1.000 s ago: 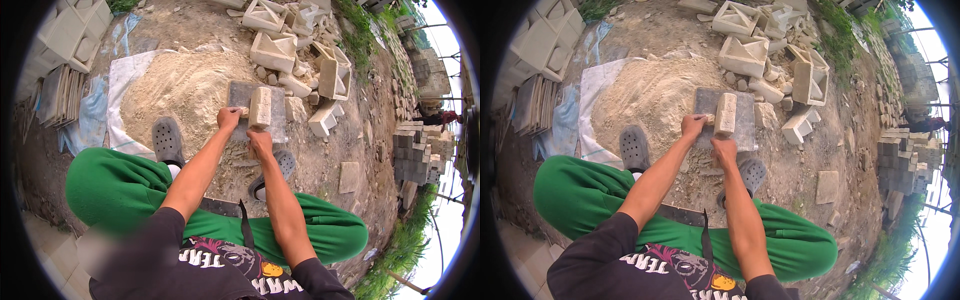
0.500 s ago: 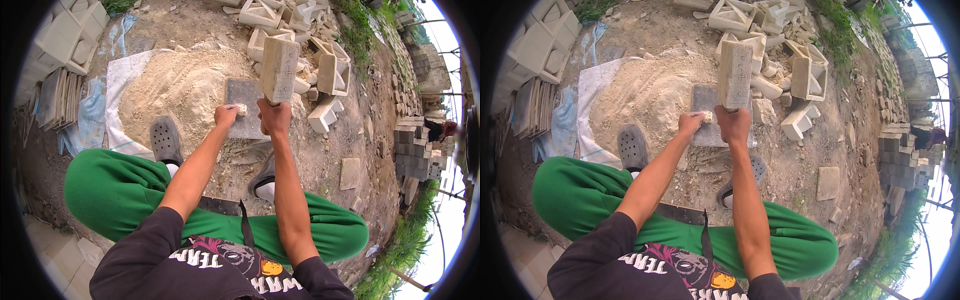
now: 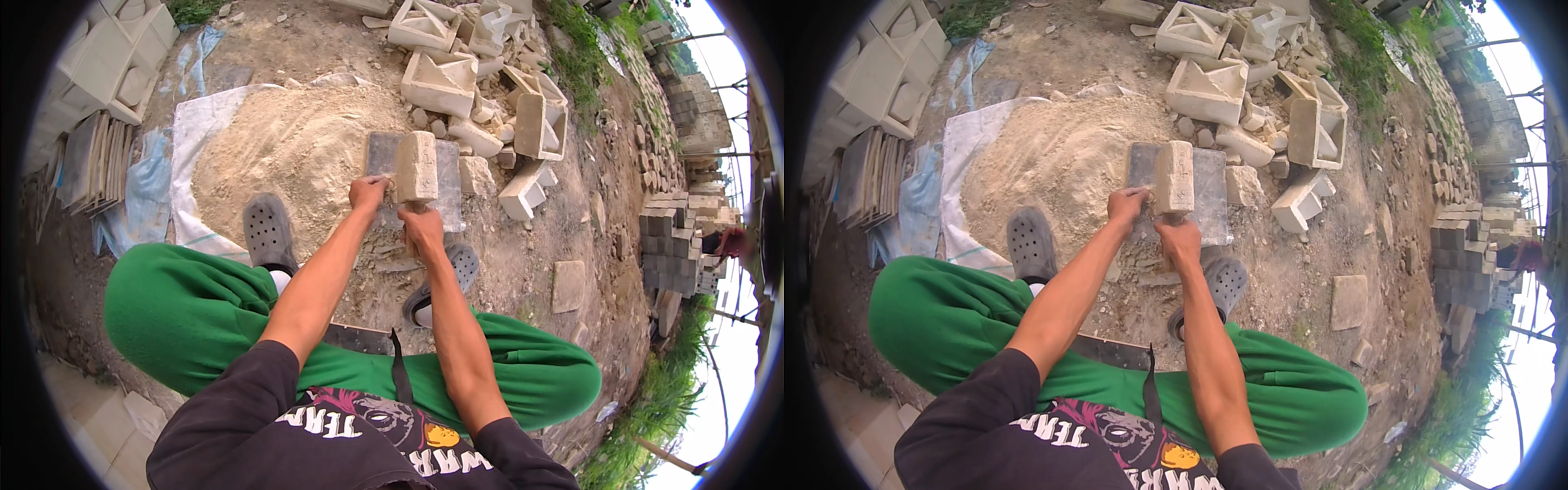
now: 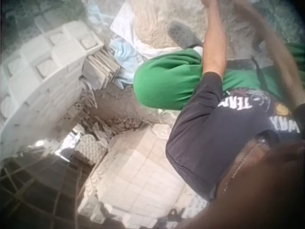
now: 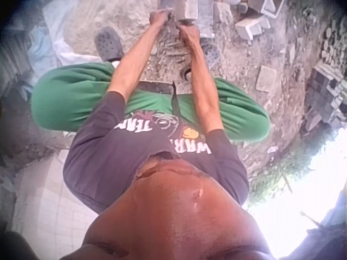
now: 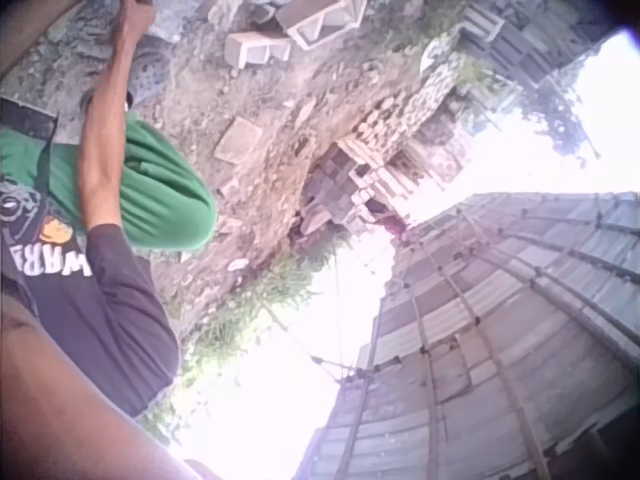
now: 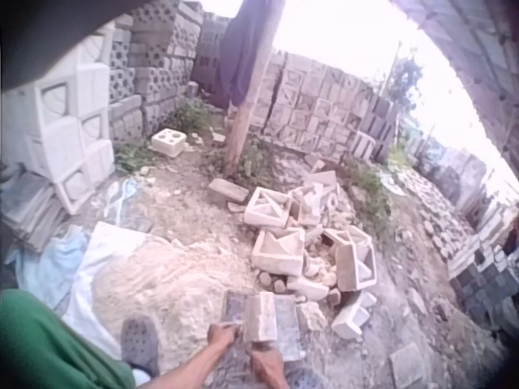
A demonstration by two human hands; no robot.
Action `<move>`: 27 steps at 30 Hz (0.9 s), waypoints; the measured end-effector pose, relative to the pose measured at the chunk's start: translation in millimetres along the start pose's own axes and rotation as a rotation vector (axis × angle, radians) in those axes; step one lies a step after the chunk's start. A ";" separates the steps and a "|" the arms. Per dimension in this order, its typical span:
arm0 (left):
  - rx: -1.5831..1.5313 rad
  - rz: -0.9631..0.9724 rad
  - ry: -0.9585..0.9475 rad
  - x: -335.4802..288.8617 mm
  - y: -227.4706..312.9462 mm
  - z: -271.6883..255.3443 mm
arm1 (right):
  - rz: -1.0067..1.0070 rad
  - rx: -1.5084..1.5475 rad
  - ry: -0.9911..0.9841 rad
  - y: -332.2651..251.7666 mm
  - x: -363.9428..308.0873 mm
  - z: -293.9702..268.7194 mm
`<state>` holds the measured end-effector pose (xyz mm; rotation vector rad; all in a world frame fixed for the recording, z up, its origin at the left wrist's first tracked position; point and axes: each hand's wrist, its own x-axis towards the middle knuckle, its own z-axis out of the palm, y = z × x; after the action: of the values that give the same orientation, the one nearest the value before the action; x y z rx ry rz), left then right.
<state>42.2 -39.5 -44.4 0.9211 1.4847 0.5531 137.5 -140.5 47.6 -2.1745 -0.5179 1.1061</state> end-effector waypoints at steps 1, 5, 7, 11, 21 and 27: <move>0.016 0.011 0.021 -0.7 -1.3 4.5 | -0.065 0.074 0.057 -4.5 1.5 -6.4; -0.014 -0.056 -0.056 5.5 -4.0 -1.1 | -0.166 0.142 0.075 -48.5 1.6 -28.9; 0.022 0.045 -0.018 6.3 -3.6 -1.7 | -0.182 0.145 0.104 -54.2 2.6 -36.5; 0.252 0.237 -0.046 5.9 6.6 -2.9 | -0.106 0.148 0.133 -30.8 4.2 -37.5; 0.814 0.698 -0.461 4.8 34.7 -17.0 | 0.190 0.045 0.100 52.9 -1.9 -14.5; 0.683 0.605 -0.367 -1.0 24.2 -26.3 | 0.131 0.057 0.069 61.0 3.7 -11.6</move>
<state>21.9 -22.0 -20.8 1.9289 1.0432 0.2649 152.6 -186.4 8.5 -2.2140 -0.3139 1.0957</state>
